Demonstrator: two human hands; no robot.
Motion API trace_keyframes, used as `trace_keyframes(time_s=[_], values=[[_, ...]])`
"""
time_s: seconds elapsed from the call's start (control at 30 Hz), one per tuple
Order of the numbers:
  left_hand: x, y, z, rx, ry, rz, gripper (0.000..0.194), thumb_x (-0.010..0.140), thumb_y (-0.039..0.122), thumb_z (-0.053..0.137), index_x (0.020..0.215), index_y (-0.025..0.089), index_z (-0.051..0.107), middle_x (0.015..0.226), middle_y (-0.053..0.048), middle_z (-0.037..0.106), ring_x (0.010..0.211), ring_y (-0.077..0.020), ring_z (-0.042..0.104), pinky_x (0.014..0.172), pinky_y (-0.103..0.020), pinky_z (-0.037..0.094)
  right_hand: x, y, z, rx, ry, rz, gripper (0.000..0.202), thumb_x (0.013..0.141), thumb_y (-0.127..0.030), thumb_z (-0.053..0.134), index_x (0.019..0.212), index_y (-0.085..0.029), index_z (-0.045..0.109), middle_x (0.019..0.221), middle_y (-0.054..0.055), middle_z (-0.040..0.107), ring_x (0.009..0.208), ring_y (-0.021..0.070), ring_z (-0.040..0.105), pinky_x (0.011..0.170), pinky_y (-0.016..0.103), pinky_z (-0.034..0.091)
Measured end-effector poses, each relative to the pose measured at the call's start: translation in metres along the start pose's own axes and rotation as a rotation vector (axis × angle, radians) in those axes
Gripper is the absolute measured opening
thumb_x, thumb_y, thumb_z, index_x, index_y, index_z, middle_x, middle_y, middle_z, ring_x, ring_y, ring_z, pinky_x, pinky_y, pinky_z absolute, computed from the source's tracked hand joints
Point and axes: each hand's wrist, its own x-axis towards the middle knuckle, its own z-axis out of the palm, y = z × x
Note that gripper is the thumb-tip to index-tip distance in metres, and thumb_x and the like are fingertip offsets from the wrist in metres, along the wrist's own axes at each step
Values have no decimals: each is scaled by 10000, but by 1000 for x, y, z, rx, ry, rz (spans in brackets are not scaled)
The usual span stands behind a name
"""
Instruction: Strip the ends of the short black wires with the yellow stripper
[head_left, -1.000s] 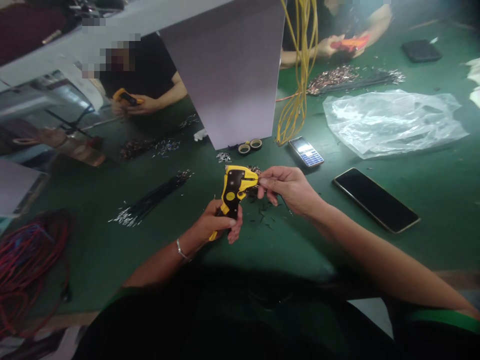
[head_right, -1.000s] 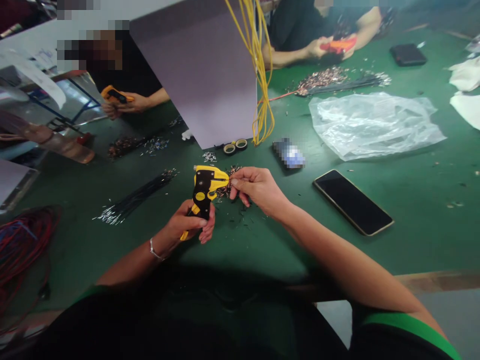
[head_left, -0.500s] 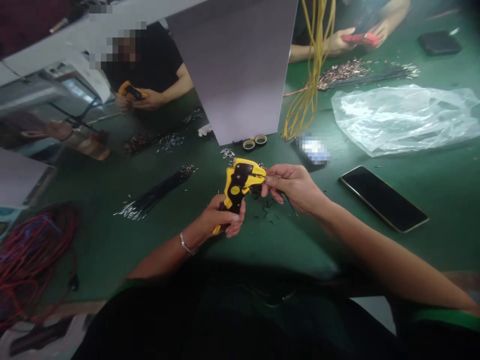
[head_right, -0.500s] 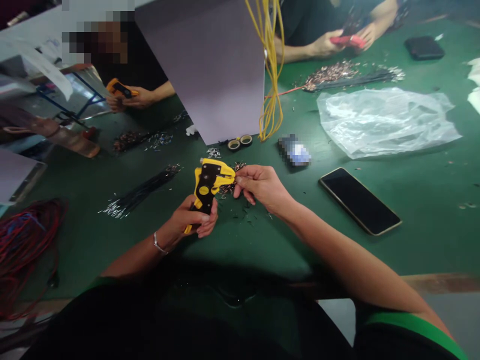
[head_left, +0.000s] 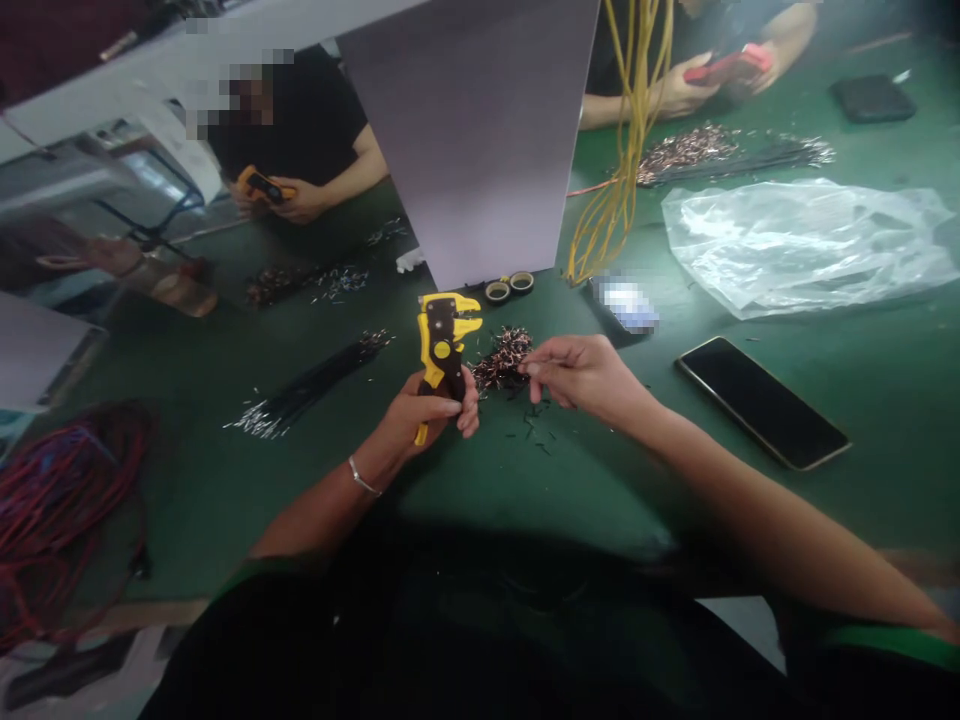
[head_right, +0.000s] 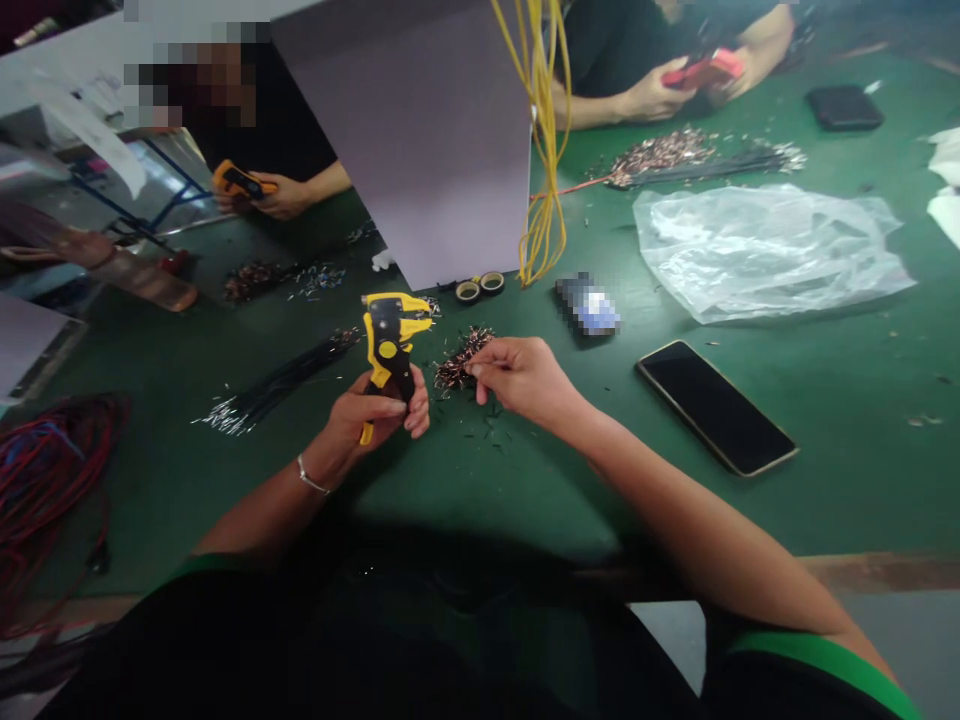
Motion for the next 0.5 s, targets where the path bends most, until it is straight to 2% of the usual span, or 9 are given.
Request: trace_keyframes(time_s=[0.23, 0.5], values=[[2, -8, 2, 107, 144, 38, 347, 687, 201, 821, 962, 106, 631, 769, -29, 641, 578, -146, 602, 562, -347, 531, -9, 1, 20, -427, -137, -75, 163, 803, -175, 565, 716, -168, 703, 561, 5, 645, 512, 111, 505, 558, 270, 397], [-2, -14, 5, 163, 70, -9, 328, 701, 186, 807, 949, 112, 607, 767, -18, 628, 589, -136, 603, 580, -336, 540, -12, 2, 27, -466, -168, -109, 175, 803, -165, 550, 705, -174, 694, 539, -12, 609, 493, 108, 476, 558, 268, 383]])
